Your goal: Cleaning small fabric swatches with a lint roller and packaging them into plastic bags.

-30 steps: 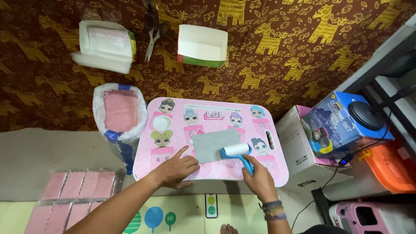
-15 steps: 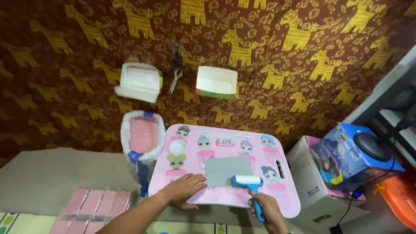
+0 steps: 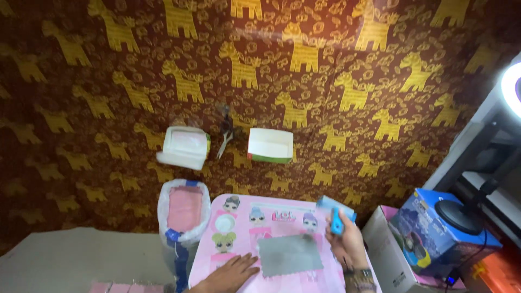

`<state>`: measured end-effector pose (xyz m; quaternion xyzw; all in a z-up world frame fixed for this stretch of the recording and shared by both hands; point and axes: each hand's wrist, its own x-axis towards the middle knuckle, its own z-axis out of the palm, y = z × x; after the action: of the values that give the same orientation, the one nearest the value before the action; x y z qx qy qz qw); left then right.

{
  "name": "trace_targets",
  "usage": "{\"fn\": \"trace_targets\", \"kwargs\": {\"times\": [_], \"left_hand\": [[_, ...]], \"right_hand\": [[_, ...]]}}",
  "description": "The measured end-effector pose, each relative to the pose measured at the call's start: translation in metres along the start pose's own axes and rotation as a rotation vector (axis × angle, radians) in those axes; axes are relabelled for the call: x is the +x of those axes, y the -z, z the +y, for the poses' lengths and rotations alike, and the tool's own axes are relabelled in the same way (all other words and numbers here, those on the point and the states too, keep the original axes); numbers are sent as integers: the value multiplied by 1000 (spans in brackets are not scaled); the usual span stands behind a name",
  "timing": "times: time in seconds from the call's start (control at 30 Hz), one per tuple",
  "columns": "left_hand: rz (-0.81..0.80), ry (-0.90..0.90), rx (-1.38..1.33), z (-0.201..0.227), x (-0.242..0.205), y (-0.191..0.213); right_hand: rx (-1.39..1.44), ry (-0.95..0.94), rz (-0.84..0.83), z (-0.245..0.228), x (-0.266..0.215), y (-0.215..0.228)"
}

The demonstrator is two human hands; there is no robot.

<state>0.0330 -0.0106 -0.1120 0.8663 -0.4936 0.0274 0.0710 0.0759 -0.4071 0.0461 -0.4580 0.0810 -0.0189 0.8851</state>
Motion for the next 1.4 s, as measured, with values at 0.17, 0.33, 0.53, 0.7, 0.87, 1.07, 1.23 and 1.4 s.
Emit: {"fn": "trace_targets", "kwargs": {"times": [0.17,0.33,0.53,0.7,0.87,1.07,1.23,1.4], "left_hand": [[29,-14,-5,-10,8,-13],[-14,59,-131,-10,14,-9],[1,85,-142,-12,13,-14],[-29,76,-162,-3,7,10],[15,42,-134,-3,0,6],[-89,101,-236,25,0,69],[-36,52,-229,32,-6,78],[106,-84,-158,48,7,114]], "right_hand": [[-248,275,-159,-70,-32,-158],[-469,376,-371,-55,-18,-223],[-483,234,-426,-20,1,-237],[-445,114,-392,-9,15,-229],[-415,79,-397,-2,32,-221],[-456,-12,-397,-10,34,-208],[-802,-3,-412,25,44,-119],[-1569,539,-867,72,42,-1]]}}
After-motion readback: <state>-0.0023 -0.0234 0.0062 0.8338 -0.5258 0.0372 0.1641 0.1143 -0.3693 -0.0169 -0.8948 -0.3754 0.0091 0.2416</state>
